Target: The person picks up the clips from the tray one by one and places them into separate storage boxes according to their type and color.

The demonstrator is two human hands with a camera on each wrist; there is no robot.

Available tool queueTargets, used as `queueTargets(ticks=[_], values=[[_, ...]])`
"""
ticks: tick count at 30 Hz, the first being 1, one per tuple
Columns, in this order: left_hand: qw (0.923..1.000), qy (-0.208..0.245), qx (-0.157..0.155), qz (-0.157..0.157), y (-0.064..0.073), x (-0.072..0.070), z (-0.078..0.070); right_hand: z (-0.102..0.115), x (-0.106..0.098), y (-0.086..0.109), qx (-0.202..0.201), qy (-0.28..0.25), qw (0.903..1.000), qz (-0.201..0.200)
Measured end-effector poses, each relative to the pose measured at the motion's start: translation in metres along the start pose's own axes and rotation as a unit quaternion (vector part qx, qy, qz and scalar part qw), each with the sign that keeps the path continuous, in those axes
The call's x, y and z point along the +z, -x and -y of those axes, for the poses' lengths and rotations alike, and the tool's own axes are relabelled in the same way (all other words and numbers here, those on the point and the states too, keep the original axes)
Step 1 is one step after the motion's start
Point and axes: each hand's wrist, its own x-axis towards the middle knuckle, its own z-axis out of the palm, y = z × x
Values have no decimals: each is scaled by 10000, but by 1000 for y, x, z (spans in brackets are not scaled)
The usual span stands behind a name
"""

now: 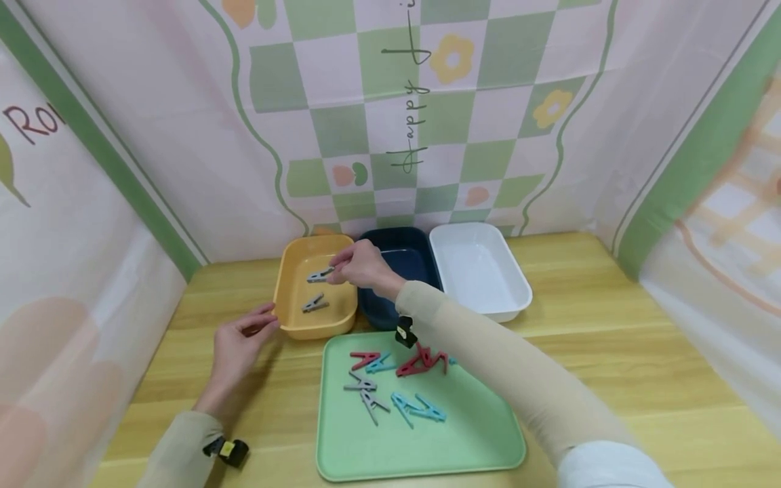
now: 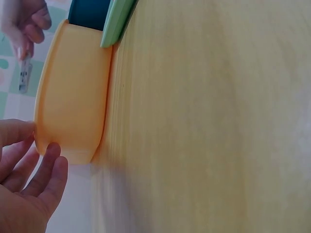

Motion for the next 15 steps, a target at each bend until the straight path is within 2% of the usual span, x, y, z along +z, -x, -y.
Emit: queueTargets(ticks=[9, 15], values=[[9999, -45, 106, -62, 1, -1, 1, 4, 15, -12, 148, 212, 9991, -324], [9999, -47, 93, -68, 0, 0, 1, 3, 20, -18, 244, 261, 9986, -392]])
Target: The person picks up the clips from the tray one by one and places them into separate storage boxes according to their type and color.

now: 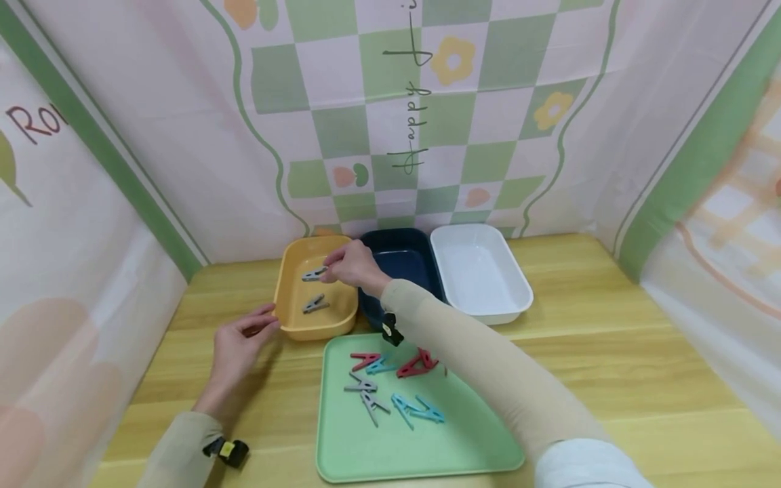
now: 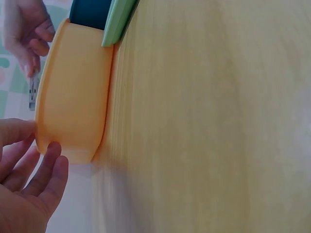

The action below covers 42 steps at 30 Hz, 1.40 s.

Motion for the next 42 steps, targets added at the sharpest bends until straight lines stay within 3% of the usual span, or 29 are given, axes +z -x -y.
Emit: queueTargets(ticks=[5, 21, 28, 42], values=[[10000, 2, 24, -11, -1, 0, -2, -3, 2, -9, 173, 118, 9998, -70], [9997, 171, 145, -34, -1, 1, 0, 1, 21, -20, 75, 583, 9981, -194], [9997, 4, 227, -30, 1, 0, 0, -4, 33, -31, 497, 568, 9971, -118], [9999, 48, 111, 12, 0, 0, 1, -3, 41, -25, 313, 632, 9975, -35]])
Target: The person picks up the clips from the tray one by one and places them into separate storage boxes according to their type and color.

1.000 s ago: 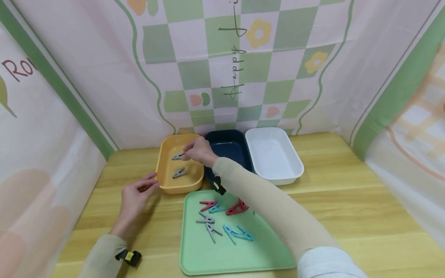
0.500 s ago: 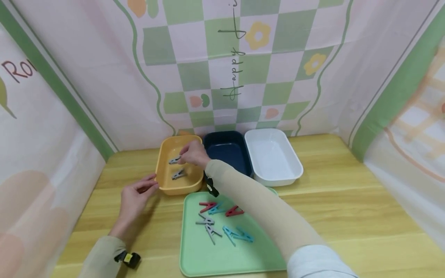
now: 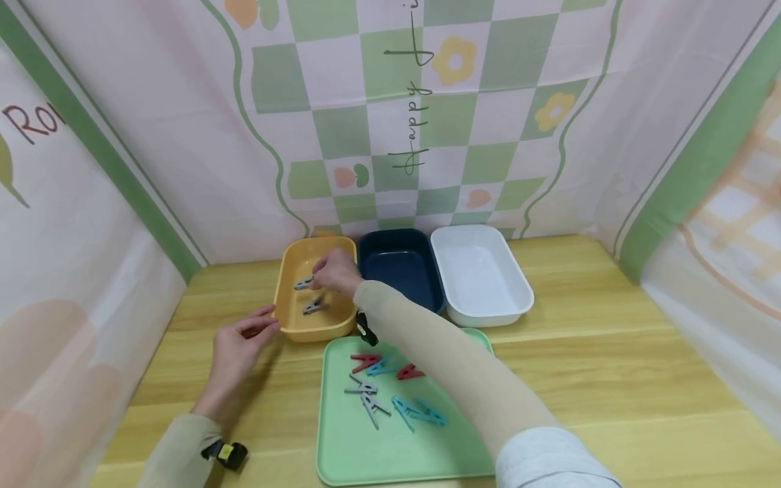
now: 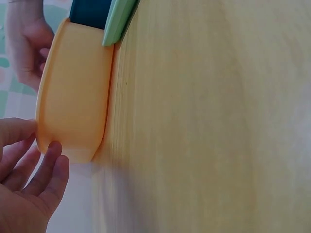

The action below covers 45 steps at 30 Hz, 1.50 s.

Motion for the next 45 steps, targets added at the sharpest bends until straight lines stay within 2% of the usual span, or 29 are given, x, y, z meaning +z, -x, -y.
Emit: queueTargets(ticks=[8, 16, 24, 35, 45], values=[[10000, 8, 42, 10, 0, 0, 0, -3, -7, -2, -47, 229, 9997, 37], [9999, -40, -105, 43, 1, -1, -2, -2, -28, 10, -35, -408, 9990, 159], [10000, 71, -47, 7, 2, 1, 0, -11, -50, 35, -398, -555, 9977, 20], [10000, 3, 22, -64, 3, -1, -3, -22, -68, 62, -812, -782, 9933, 267], [9999, -95, 59, -13, 3, -1, -3, -36, -81, 94, -872, -740, 9930, 296]])
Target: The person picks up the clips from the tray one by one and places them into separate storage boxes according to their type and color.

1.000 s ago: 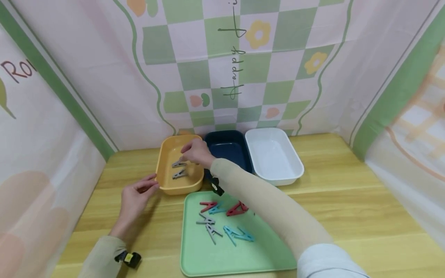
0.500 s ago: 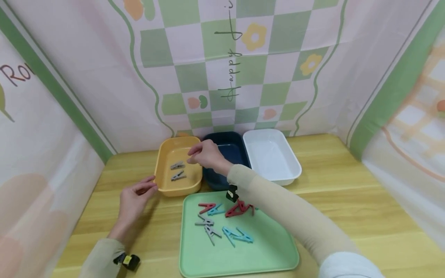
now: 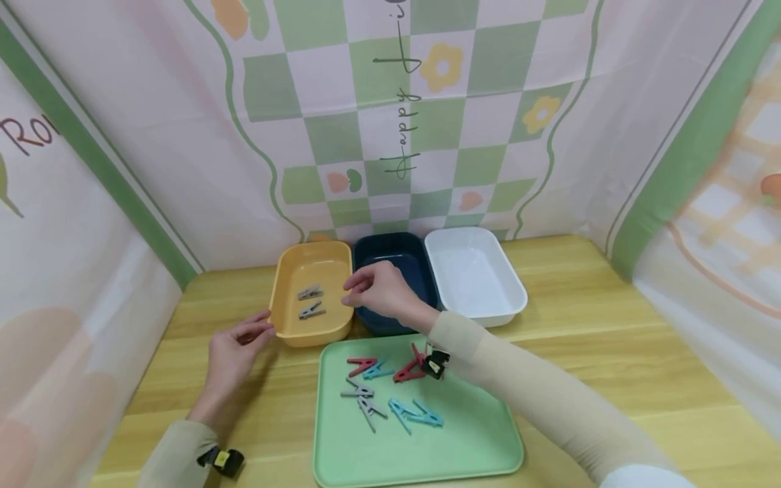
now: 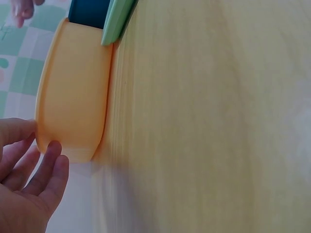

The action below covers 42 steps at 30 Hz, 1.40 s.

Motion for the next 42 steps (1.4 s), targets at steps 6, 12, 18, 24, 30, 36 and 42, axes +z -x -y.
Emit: queueTargets(ticks=[6, 12, 18, 24, 30, 36, 42], values=[[10000, 30, -57, -1, 1, 0, 0, -8, -9, 20, -125, 65, 9999, -99], [10000, -7, -77, -48, 0, 0, 1, -15, -19, 40, -131, 230, 9996, -139], [10000, -28, -71, -46, 0, 0, 1, -25, -29, 58, -126, 6, 9998, -135], [10000, 13, -53, -52, 1, 0, -1, -32, -35, 73, -73, -91, 9999, -85], [10000, 76, -12, -47, 2, -1, -1, -39, -40, 89, 95, -235, 9997, -44], [10000, 38, -18, -65, 2, 1, 0, -44, -46, 102, 123, -265, 9995, -84], [10000, -19, -46, -66, 1, 1, -1, -52, -52, 111, 106, -185, 9997, -109]])
